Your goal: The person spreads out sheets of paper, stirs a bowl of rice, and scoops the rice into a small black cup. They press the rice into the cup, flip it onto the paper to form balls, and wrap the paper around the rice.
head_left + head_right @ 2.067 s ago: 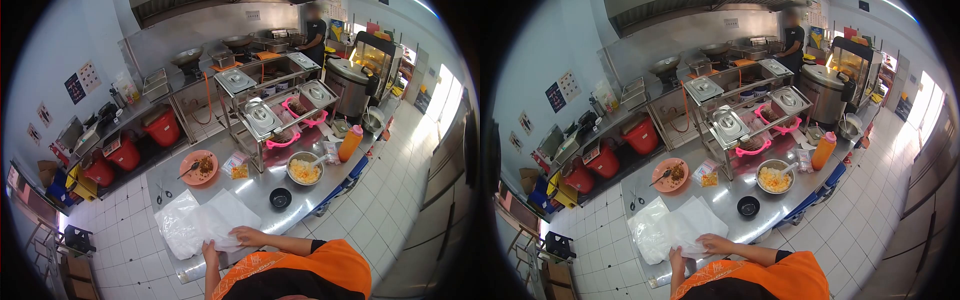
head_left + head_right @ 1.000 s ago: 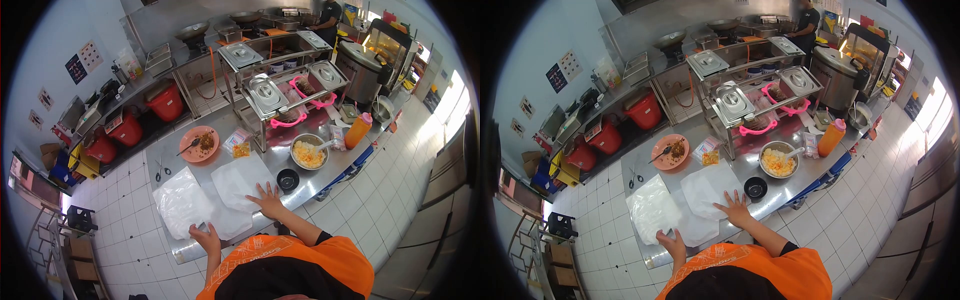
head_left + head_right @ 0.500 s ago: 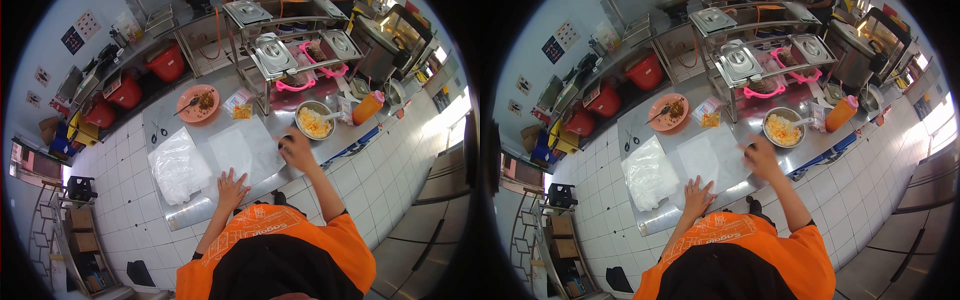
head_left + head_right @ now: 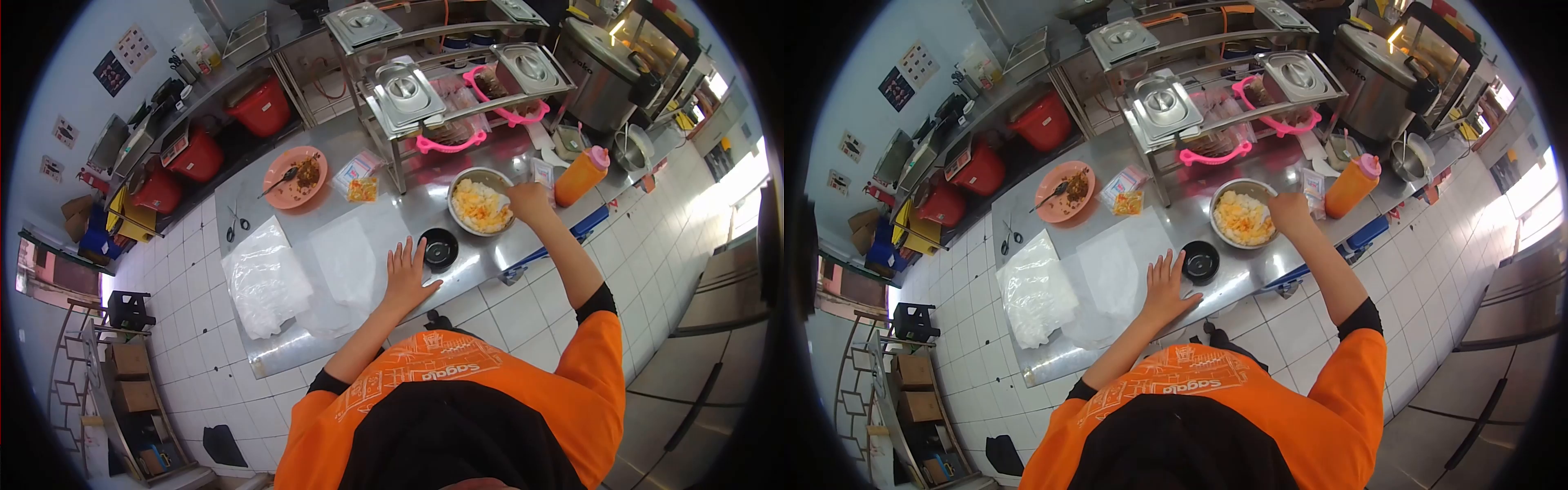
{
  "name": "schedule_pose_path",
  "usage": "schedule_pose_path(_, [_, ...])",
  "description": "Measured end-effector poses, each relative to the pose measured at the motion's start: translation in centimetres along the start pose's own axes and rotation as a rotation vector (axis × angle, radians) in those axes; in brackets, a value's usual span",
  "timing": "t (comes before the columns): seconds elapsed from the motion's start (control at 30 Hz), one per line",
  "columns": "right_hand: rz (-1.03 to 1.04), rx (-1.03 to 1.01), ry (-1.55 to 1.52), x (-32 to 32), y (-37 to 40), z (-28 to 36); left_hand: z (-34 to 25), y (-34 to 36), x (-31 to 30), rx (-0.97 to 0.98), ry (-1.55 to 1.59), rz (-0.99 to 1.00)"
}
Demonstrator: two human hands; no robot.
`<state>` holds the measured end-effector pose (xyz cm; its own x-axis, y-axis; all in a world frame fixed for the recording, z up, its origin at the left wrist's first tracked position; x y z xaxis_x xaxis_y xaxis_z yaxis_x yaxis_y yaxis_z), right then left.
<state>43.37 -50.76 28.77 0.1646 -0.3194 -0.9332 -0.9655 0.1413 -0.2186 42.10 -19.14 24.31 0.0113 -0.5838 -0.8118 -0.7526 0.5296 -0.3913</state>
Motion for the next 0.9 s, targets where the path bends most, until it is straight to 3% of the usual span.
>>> schedule_pose_path(0.07, [-0.043, -0.094, -0.006, -4.2, 0.0, 0.0, -0.1, -1.4, 2.5, -0.034, -0.024, -0.009])
schedule_pose_path(0.13, [0.170, -0.035, 0.003, -9.3, -0.2, -0.1, 0.0, -2.3, 4.1, -0.096, -0.026, 0.000])
schedule_pose_path(0.27, [0.084, -0.099, -0.122, -6.6, -1.8, -0.3, 0.5, -3.6, 5.0, -0.185, -0.021, -0.091])
schedule_pose_path(0.43, [0.067, -0.247, -0.121, -2.5, -2.2, 4.1, 2.2, -5.5, 4.9, -0.287, 0.002, -0.219])
schedule_pose_path(0.6, [-0.044, -0.180, -0.153, -2.3, -1.4, 4.9, 2.5, -4.4, 2.8, -0.324, -0.008, -0.337])
schedule_pose_path(0.7, [0.037, -0.091, -0.237, -2.2, 0.7, 4.3, 1.2, -2.9, 1.3, -0.260, 0.178, -0.404])
schedule_pose_path(0.8, [0.175, -0.057, -0.270, -5.8, 2.6, 4.2, -1.1, -1.2, 2.1, -0.169, 0.360, -0.336])
schedule_pose_path(0.87, [0.206, -0.039, -0.300, -7.2, 3.8, 3.7, -1.2, -0.6, 4.9, -0.454, 0.857, 0.030])
schedule_pose_path(0.9, [0.228, -0.014, -0.343, -7.7, 4.1, 3.1, -1.4, -0.6, 5.5, -0.462, 0.873, 0.031])
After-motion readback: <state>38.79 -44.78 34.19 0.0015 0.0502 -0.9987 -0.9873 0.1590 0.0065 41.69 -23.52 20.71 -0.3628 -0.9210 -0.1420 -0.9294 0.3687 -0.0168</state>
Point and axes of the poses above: each hand's wrist, its own y-axis away from the middle knuckle, its own x-axis out of the palm, z = x × y, the point moved 5 cm from there along -y, towards the middle knuckle, and after that the axes turned 15 degrees about -z, right-handed, at the moved point
